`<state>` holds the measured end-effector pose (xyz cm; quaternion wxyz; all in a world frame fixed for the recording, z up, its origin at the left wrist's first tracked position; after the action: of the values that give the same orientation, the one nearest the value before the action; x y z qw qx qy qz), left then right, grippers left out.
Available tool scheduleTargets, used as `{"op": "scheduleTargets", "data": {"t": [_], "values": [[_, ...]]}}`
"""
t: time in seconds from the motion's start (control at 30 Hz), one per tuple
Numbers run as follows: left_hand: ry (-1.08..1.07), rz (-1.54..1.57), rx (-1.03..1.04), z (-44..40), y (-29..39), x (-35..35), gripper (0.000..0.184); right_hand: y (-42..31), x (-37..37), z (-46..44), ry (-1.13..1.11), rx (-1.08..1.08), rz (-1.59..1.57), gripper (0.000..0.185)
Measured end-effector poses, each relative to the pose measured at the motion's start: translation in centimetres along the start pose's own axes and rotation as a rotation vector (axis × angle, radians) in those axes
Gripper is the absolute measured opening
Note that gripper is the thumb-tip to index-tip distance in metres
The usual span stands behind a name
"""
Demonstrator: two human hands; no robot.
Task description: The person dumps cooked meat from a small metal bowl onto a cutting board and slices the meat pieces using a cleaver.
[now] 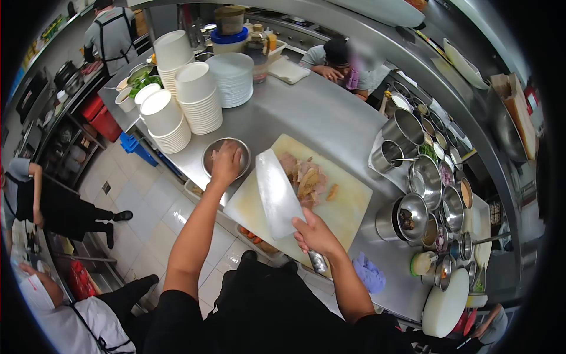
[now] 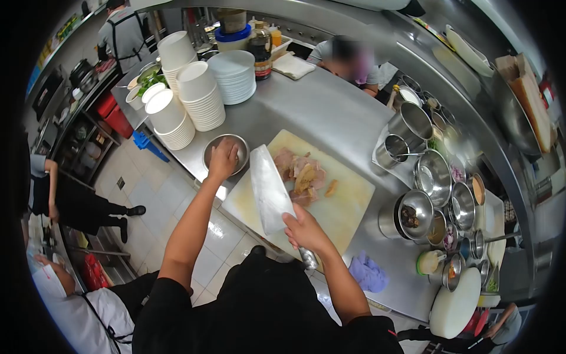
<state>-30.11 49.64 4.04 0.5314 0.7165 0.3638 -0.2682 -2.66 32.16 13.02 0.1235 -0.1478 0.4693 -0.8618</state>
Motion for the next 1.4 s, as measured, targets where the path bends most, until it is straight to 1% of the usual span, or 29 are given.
{"op": "scheduleTargets", "data": {"t": [0.03,0.07,0.1,0.13,0.17,0.2,0.23,0.27,0.3,0.37,0.4,0.47,0.5,0.57,0.6,0.67,0.8,0.87,0.9,0.97,1.0,1.07,1.1,1.17,1.2,1.23,1.3,1.37,1.4], "values": [[-0.081,-0.021,0.016,0.5,0.5,-0.5,0.031,0.4,-0.6,1.2,0.068,0.004,0.006,0.025],[-0.091,-0.016,0.026,1.2,0.8,-0.5,0.031,1.0,-1.6,2.2,0.101,-0.017,-0.014,0.023],[-0.162,0.026,0.023,2.0,1.1,-0.3,0.031,1.6,-2.5,3.3,0.114,-0.016,-0.022,0.023],[-0.233,0.064,0.022,2.6,1.5,-0.2,0.031,2.2,-3.4,4.5,0.2,-0.018,-0.024,0.024],[-0.243,0.064,0.039,3.0,2.1,-0.4,0.031,2.8,-4.3,5.5,0.287,-0.023,-0.029,0.026],[-0.193,-0.008,0.089,3.3,2.7,-0.6,0.03,3.5,-5.1,6.3,0.301,-0.029,-0.043,0.026],[-0.141,-0.079,0.14,3.5,3.3,-0.7,0.03,4.4,-6.1,6.9,0.37,-0.037,-0.043,0.024],[-0.028,-0.05,0.193,3.6,3.8,-0.3,0.024,5.2,-6.8,7.5,0.438,-0.044,-0.041,0.023],[-0.036,-0.049,0.207,3.8,4.4,0.2,0.024,5.8,-7.3,8.1,0.449,-0.046,-0.053,0.023],[0.08,-0.011,0.44,4.5,6.2,1.2,0.018,6.9,-8.1,9.0,0.513,-0.045,-0.143,0.02],[-0.067,0.143,0.397,5.3,7.2,2.3,0.016,7.7,-8.5,9.2,0.535,-0.041,-0.163,0.019],[-0.295,0.322,0.231,7.2,9.4,4.9,0.018,8.1,-8.3,9.7,0.543,-0.051,-0.197,0.018],[-0.302,0.318,0.239,7.9,10.2,5.7,0.018,8.2,-8.1,10.0,0.545,-0.059,-0.221,0.018],[-0.367,0.219,0.178,8.8,11.2,7.4,0.03,8.6,-7.9,10.3,0.541,-0.065,-0.219,0.019],[-0.373,0.216,0.186,9.2,11.5,8.1,0.03,8.7,-7.8,10.4,0.533,-0.068,-0.207,0.019],[-0.262,0.209,0.218,9.9,12.1,8.8,0.036,9.0,-7.7,10.5,0.53,-0.065,-0.212,0.018],[-0.196,0.163,0.181,10.5,13.0,8.9,0.033,9.5,-8.2,10.3,0.497,-0.05,-0.181,0.016],[-0.471,0.393,-0.139,10.3,12.6,9.1,0.031,9.5,-8.4,10.4,0.487,-0.048,-0.174,0.016],[-0.465,0.389,-0.146,10.5,12.1,9.3,0.031,9.4,-8.4,10.3,0.483,-0.047,-0.167,0.016],[-0.417,0.631,-0.17,11.0,10.8,9.3,0.029,9.9,-8.9,10.1,0.474,-0.042,-0.137,0.017],[-0.41,0.626,-0.178,11.2,9.9,9.1,0.029,10.0,-9.1,10.1,0.477,-0.038,-0.11,0.019],[-0.472,0.752,-0.174,11.0,9.8,6.4,0.032,9.7,-9.1,10.3,0.455,-0.04,-0.115,0.02],[-0.464,0.75,-0.188,10.6,9.6,4.8,0.032,9.5,-9.1,10.4,0.442,-0.041,-0.121,0.021],[-0.746,0.622,-0.013,9.4,9.5,1.5,0.031,9.3,-9.1,10.5,0.422,-0.031,-0.096,0.023],[-0.818,0.596,0.053,8.9,9.2,0.8,0.031,9.2,-9.1,10.4,0.416,-0.033,-0.076,0.024],[-0.808,0.599,0.035,8.3,9.6,0.0,0.031,9.3,-9.1,10.3,0.401,-0.024,-0.067,0.024],[-0.996,0.476,0.162,7.3,10.9,-1.3,0.03,9.5,-9.2,10.1,0.364,-0.034,-0.064,0.026],[-1.028,0.515,0.165,6.5,11.1,-0.8,0.027,9.0,-8.8,10.2,0.358,-0.02,-0.043,0.026],[-1.122,0.51,0.198,6.1,11.3,-0.5,0.026,8.7,-8.7,10.3,0.36,-0.01,-0.03,0.026]]}}
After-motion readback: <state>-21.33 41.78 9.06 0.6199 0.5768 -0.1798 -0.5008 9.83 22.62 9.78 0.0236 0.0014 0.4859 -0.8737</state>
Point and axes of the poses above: each hand's wrist, its own z-axis away from the middle knuckle, its own x-axis out of the palm, y = z × x, the point moved 1 cm from there along -z, towards the middle knuckle
